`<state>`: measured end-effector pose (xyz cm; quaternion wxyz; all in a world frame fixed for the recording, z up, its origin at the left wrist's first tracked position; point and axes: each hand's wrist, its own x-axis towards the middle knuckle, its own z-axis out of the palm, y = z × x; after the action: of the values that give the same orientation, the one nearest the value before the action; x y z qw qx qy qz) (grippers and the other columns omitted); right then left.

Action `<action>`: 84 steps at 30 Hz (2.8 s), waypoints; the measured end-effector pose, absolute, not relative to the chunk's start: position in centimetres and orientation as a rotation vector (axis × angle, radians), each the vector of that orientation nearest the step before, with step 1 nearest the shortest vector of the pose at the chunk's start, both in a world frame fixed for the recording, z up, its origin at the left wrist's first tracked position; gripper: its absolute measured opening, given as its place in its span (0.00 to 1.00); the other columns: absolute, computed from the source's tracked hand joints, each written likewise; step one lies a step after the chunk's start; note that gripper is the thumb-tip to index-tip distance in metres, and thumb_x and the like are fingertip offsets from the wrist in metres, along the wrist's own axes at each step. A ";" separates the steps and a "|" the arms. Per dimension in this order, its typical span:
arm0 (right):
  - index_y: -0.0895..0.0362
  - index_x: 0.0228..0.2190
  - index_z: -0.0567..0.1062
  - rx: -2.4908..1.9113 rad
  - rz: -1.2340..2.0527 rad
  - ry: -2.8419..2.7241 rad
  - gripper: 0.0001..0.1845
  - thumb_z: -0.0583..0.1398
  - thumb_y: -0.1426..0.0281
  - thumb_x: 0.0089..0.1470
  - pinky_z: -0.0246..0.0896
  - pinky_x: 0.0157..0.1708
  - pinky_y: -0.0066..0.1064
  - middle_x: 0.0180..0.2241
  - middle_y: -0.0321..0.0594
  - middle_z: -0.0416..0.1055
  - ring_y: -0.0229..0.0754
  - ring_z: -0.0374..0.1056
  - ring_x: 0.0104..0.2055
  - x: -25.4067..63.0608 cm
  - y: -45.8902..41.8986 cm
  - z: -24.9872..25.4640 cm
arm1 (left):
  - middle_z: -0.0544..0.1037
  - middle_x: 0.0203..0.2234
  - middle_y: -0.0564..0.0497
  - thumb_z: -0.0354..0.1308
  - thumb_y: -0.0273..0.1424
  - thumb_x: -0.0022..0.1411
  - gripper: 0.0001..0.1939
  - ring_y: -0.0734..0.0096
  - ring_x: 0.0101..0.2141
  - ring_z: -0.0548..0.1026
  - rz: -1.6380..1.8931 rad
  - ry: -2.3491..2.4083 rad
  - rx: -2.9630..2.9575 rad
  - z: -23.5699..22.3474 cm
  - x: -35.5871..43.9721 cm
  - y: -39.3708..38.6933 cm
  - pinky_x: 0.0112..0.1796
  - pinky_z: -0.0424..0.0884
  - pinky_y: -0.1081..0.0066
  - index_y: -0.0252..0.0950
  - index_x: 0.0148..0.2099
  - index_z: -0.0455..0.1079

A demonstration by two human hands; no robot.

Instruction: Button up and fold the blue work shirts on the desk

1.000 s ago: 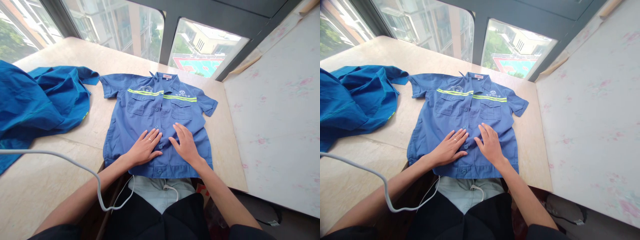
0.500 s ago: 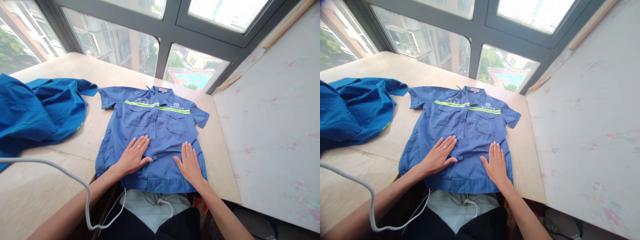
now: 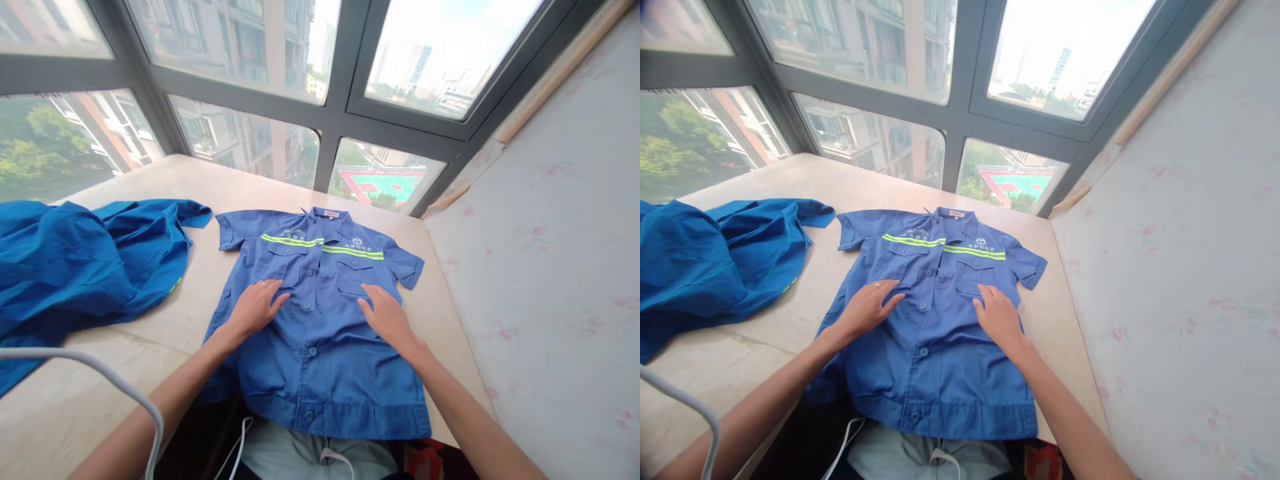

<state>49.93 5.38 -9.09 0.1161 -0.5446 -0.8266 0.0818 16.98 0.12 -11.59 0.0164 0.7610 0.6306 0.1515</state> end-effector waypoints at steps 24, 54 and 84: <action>0.56 0.48 0.74 -1.633 -0.092 -2.805 0.19 0.49 0.76 0.61 0.65 0.45 0.39 0.51 0.49 0.69 0.50 0.70 0.49 41.2 30.7 -8.9 | 0.57 0.66 0.33 0.46 0.44 0.71 0.33 0.52 0.65 0.58 0.541 2.114 2.470 -14.4 22.7 3.3 0.63 0.57 0.53 0.24 0.67 0.58; 0.71 0.62 0.60 -1.643 -0.005 -2.365 0.29 0.45 0.75 0.61 0.50 0.64 0.38 0.63 0.54 0.60 0.47 0.56 0.65 45.0 26.8 -15.6 | 0.57 0.66 0.35 0.43 0.42 0.71 0.32 0.50 0.67 0.54 0.586 2.058 2.238 -14.1 24.2 4.7 0.65 0.48 0.48 0.27 0.69 0.58; 0.60 0.46 0.75 -0.239 0.577 -2.679 0.23 0.54 0.84 0.50 0.58 0.53 0.35 0.50 0.44 0.72 0.44 0.64 0.54 42.6 9.1 -11.1 | 0.52 0.68 0.39 0.43 0.39 0.71 0.31 0.55 0.68 0.51 0.200 2.083 2.436 -14.2 23.2 5.0 0.65 0.49 0.53 0.29 0.70 0.55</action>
<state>42.60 9.13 -11.12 0.1940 -0.0851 -0.9554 0.2056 23.24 5.02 -14.24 -0.0347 0.7581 0.6482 0.0623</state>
